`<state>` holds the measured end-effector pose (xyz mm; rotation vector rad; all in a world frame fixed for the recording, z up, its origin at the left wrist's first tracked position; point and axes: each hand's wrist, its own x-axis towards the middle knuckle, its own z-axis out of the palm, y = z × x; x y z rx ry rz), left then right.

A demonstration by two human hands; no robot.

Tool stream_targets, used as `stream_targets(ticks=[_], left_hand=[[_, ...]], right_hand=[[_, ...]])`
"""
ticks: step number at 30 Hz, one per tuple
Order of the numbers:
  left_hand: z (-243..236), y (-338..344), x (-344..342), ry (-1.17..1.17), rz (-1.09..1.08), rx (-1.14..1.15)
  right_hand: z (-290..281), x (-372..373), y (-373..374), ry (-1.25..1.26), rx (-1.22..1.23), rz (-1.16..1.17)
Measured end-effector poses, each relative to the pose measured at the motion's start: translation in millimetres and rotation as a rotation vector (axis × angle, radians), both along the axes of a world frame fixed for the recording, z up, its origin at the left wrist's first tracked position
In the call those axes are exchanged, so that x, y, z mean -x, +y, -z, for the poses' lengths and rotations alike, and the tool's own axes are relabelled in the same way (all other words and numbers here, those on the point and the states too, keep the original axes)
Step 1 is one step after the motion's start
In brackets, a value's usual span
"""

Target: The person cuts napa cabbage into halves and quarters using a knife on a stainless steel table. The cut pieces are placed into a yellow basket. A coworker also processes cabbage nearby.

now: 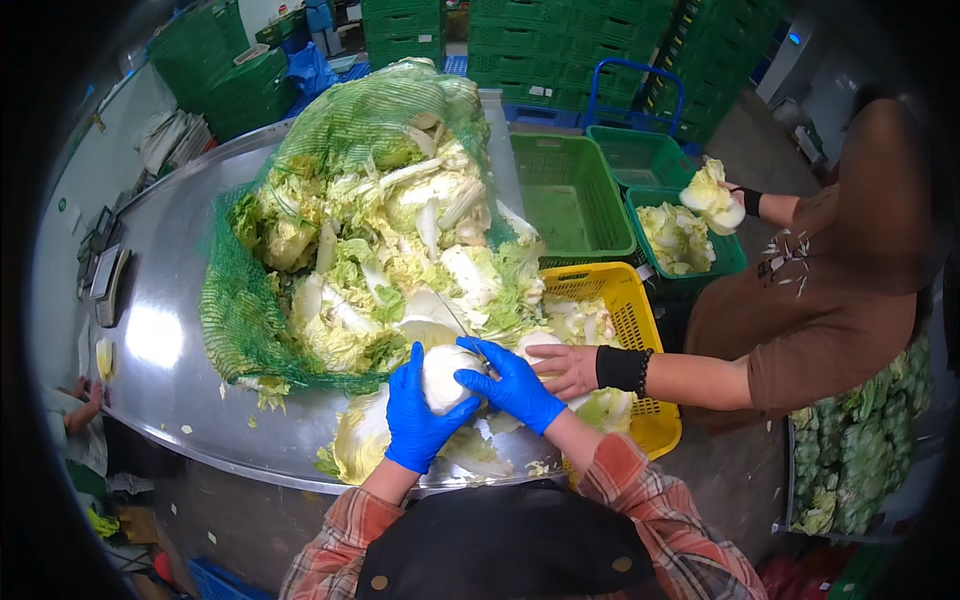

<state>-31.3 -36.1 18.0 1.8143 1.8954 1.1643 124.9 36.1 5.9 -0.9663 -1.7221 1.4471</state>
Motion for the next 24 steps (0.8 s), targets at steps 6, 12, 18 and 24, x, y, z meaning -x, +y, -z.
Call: stream_targets(ticks=[6,12,18,24], left_hand=[[-6,4,11,-0.119,0.013,0.141],[4,-36,36,-0.904,-0.062,0.307],[54,-75,32,-1.576,-0.406,0.406],[33,-50,35,-1.297,-0.331,0.305]], right_hand=[[-4,15,36,-0.425,-0.339,0.029],[-3,35,-3,-0.463,-0.517,-0.027],[7,55,-38,-0.557,-0.692,-0.123],[-3,45,2,-0.545,-0.548,0.007]])
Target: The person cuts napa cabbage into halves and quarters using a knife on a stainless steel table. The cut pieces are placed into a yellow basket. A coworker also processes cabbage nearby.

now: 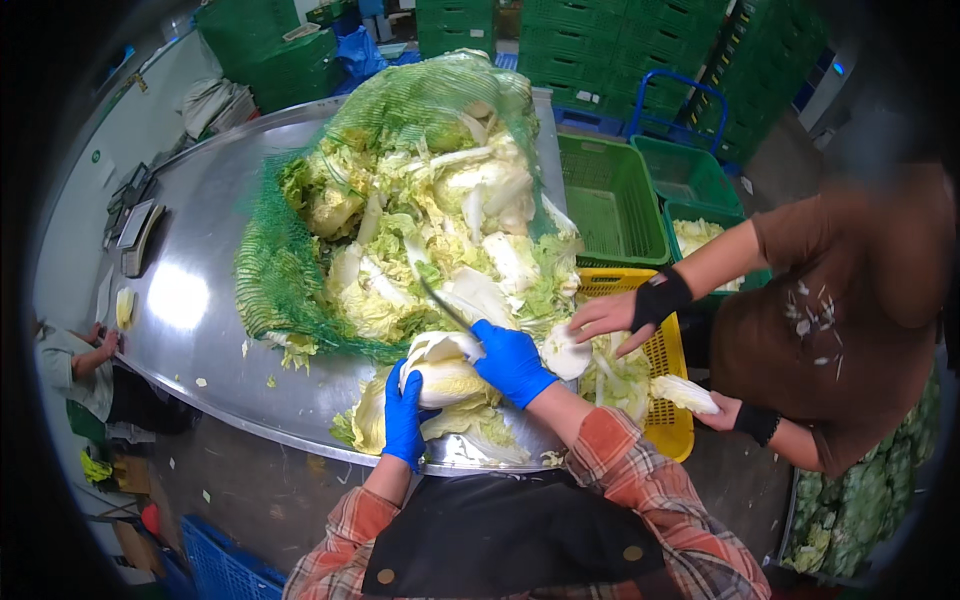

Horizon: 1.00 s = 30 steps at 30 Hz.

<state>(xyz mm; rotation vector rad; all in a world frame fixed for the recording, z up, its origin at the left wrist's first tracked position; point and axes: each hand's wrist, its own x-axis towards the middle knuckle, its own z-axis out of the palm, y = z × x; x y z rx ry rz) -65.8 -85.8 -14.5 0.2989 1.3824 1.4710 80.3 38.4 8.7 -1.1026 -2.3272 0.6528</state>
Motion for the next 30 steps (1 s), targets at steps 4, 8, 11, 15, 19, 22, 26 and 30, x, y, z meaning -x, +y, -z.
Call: stream_targets(ticks=[4,8,11,15,19,22,26,30], left_hand=[[-11,-5,2,-0.101,0.021,0.020],[10,-20,4,-0.541,0.121,0.146],[23,-16,-8,-0.625,0.083,0.205],[0,-3,-6,-0.035,-0.011,0.035],[-56,4,9,0.603,0.196,-0.327],[-66,11,6,0.753,0.280,-0.317],[-50,25,3,0.923,0.418,-0.383],[-53,36,-9,1.001,0.463,-0.460]], right_hand=[[3,-11,4,0.092,0.067,0.119],[-7,-20,-33,0.084,0.059,0.020],[-14,-24,-46,0.112,0.048,-0.024],[-33,-45,-42,0.242,0.054,0.127],[-31,-81,-21,0.430,0.224,0.333],[-40,-91,-21,0.494,0.324,0.355],[-63,-62,-33,0.446,0.262,0.022],[-37,-33,-26,0.460,0.416,-0.173]])
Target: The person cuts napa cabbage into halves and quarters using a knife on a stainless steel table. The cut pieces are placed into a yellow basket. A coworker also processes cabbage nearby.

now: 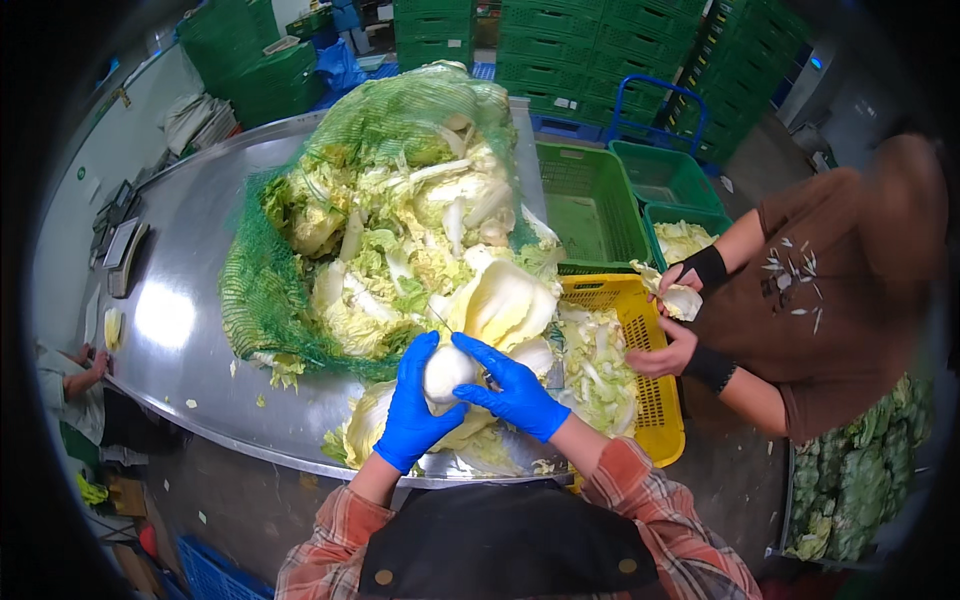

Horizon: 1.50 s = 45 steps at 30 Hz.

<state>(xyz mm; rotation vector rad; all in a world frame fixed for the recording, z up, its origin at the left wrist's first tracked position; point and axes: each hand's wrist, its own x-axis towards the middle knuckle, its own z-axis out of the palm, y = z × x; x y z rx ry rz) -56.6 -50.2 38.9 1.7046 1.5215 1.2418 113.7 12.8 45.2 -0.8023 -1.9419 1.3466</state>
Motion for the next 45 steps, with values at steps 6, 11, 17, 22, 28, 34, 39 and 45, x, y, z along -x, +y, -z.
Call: stream_targets(ticks=[6,11,17,22,28,34,39,45], left_hand=[[9,4,12,0.037,-0.020,0.069],[0,3,26,-0.037,0.145,0.092],[11,-25,71,-0.441,0.042,0.130],[27,-76,127,-1.328,-0.142,-0.062],[106,-154,242,-1.512,-0.676,-0.454],[83,-152,289,-1.254,-0.888,-0.598],[6,-82,260,-1.391,0.132,-0.456],[-40,58,157,-0.735,0.078,0.305]], right_hand=[[5,2,15,-0.135,-0.207,-0.012],[8,-8,30,-0.040,-0.167,0.121],[-6,-29,20,0.181,0.142,0.277],[-41,-46,20,0.211,0.008,0.302],[-42,-47,15,-0.018,-0.120,0.412],[-3,-15,-26,-0.369,-0.097,-0.168],[61,16,-45,-0.591,0.057,-0.620],[89,17,-46,-0.698,0.483,-0.483]])
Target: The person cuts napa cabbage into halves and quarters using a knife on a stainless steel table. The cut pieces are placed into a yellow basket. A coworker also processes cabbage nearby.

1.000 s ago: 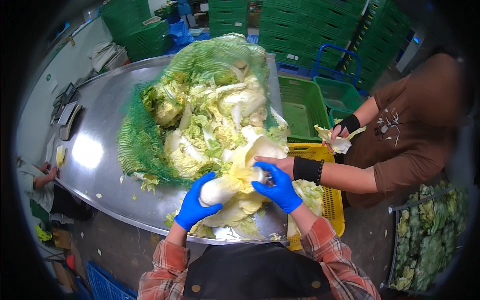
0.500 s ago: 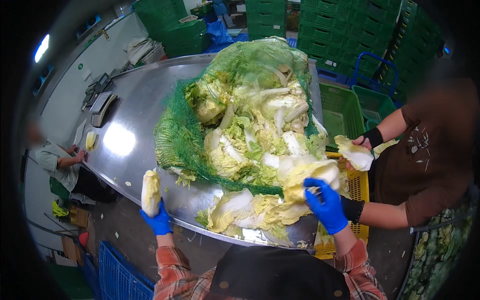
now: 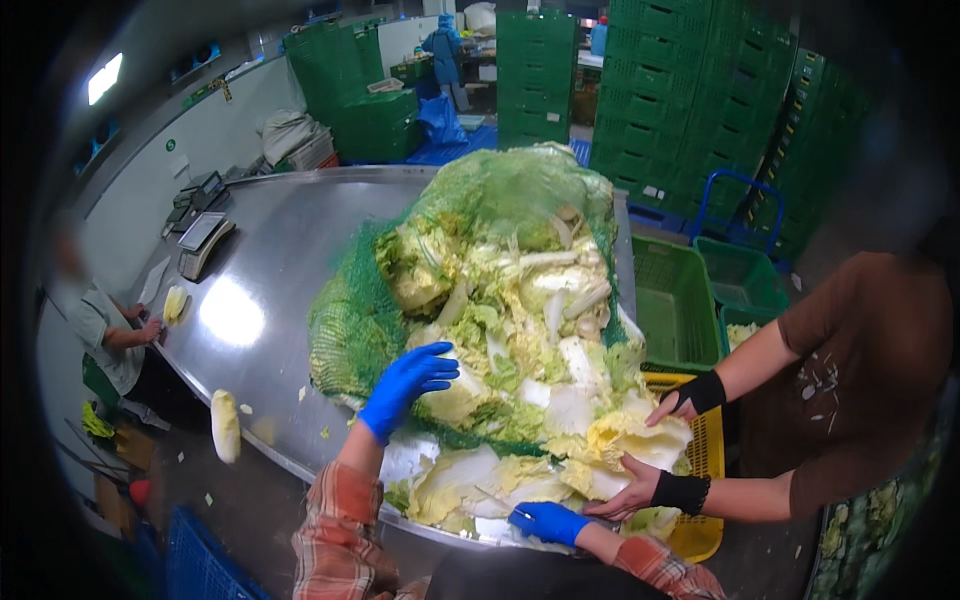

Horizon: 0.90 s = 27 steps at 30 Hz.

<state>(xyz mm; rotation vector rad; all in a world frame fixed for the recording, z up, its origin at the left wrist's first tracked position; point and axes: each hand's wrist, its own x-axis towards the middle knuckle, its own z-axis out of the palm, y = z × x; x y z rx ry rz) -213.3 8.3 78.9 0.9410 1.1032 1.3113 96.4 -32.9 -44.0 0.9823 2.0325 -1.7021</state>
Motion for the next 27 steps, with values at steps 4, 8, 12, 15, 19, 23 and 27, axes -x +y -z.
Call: stream_targets(ticks=[4,8,12,15,19,23,27], left_hand=[[108,97,59,0.754,-0.368,0.059],[77,173,60,1.444,-0.538,0.029],[39,215,61,1.620,-0.417,-0.055],[52,274,66,1.836,-0.420,-0.054],[78,287,117,1.645,-0.554,-0.177],[110,264,89,1.842,-0.887,-0.110],[120,242,80,1.774,-0.810,-0.202]], right_hand=[[31,-15,-4,0.218,-0.248,0.040],[38,-34,0,0.086,0.027,0.150],[39,-39,-11,0.223,-0.236,0.265],[33,-31,10,0.098,-0.298,0.227],[6,-60,46,-0.193,-0.603,0.151],[-31,-102,105,-0.393,-0.800,-0.019],[-57,-143,147,-0.552,-0.961,-0.175]])
